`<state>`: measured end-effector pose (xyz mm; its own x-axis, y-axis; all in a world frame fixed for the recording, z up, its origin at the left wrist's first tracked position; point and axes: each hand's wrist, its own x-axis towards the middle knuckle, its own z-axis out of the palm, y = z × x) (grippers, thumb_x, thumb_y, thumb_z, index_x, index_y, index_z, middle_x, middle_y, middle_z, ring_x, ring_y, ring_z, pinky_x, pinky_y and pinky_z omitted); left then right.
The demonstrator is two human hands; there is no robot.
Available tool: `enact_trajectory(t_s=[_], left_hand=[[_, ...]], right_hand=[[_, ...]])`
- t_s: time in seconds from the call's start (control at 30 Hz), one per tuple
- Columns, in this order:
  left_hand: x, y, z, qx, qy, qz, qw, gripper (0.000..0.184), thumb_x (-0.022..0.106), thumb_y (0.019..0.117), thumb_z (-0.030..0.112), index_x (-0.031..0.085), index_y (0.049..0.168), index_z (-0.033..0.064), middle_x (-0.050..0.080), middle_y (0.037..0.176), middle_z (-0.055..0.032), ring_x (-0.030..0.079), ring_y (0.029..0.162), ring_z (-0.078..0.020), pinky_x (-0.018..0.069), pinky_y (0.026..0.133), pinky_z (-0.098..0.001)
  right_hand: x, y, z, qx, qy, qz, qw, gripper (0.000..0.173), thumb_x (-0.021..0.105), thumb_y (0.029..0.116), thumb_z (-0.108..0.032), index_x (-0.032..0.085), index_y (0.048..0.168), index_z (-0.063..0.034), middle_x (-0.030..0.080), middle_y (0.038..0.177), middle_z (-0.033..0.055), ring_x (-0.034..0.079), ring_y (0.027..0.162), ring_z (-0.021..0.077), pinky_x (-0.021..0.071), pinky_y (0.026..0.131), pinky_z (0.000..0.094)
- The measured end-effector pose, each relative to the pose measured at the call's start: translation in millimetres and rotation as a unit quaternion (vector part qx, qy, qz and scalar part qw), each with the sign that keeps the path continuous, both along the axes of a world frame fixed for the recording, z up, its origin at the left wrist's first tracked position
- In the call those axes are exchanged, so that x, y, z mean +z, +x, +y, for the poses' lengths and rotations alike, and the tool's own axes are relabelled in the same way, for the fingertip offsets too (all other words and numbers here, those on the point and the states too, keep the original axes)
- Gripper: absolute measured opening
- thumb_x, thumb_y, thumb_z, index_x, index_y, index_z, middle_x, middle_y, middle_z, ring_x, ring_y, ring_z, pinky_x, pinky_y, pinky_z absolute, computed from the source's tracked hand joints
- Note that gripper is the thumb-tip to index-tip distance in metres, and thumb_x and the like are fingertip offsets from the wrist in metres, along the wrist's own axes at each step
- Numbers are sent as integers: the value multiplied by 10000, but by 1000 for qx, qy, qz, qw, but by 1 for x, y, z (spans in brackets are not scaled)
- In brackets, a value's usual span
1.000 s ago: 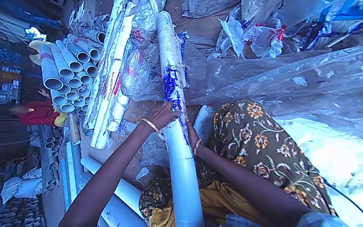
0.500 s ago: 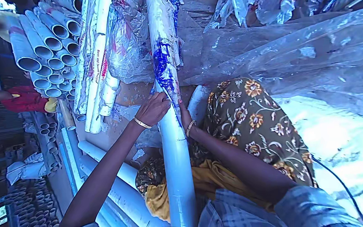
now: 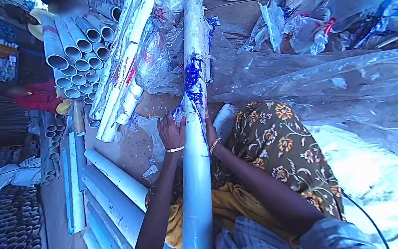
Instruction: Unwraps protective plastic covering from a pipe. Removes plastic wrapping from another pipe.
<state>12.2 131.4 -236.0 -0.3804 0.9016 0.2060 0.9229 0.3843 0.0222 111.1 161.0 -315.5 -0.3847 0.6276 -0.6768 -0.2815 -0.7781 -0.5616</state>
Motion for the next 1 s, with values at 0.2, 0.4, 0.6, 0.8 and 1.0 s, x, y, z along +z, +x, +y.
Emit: enact_trajectory(t_s=[0.2,0.4,0.6,0.8,1.0], left_hand=[[6,24,38,120,-45,27,991,731,610,972,557,641,1234,-125,674,1146,-325,614,1171,-481,378,1093,-580],[27,30,61,239,-171,-80,952,619,447,1074,520,708,1110,-41,711,1143,-259,658,1170,-398,454,1006,-567],[12,2,58,211,-144,-150,955,615,357,1121,424,699,1066,-84,694,1122,-291,642,1161,-427,443,1008,-584],[-18,-22,52,210,-67,-237,946,595,336,1135,337,689,972,-113,692,1007,-302,663,1070,-433,472,957,-574],[-49,-47,55,212,-5,-283,935,589,364,1129,309,688,870,-109,691,889,-289,685,966,-440,497,879,-584]], right_hand=[[2,2,1,-12,41,-6,999,537,363,1122,-370,521,1403,60,595,1350,245,582,1240,252,441,1065,401],[1,8,-1,4,45,73,996,679,509,1080,-311,198,1596,2,399,1546,256,494,1355,254,417,1115,380],[-2,7,-3,-16,37,104,994,474,517,1075,-258,421,1447,19,644,1150,145,667,949,118,567,836,283],[-10,3,-5,-24,57,92,994,535,479,1058,-231,315,1501,20,625,1155,120,668,935,75,579,810,244],[-10,-6,4,-3,88,38,995,622,515,1017,-270,270,1524,-6,599,1204,103,658,971,50,575,815,220]])
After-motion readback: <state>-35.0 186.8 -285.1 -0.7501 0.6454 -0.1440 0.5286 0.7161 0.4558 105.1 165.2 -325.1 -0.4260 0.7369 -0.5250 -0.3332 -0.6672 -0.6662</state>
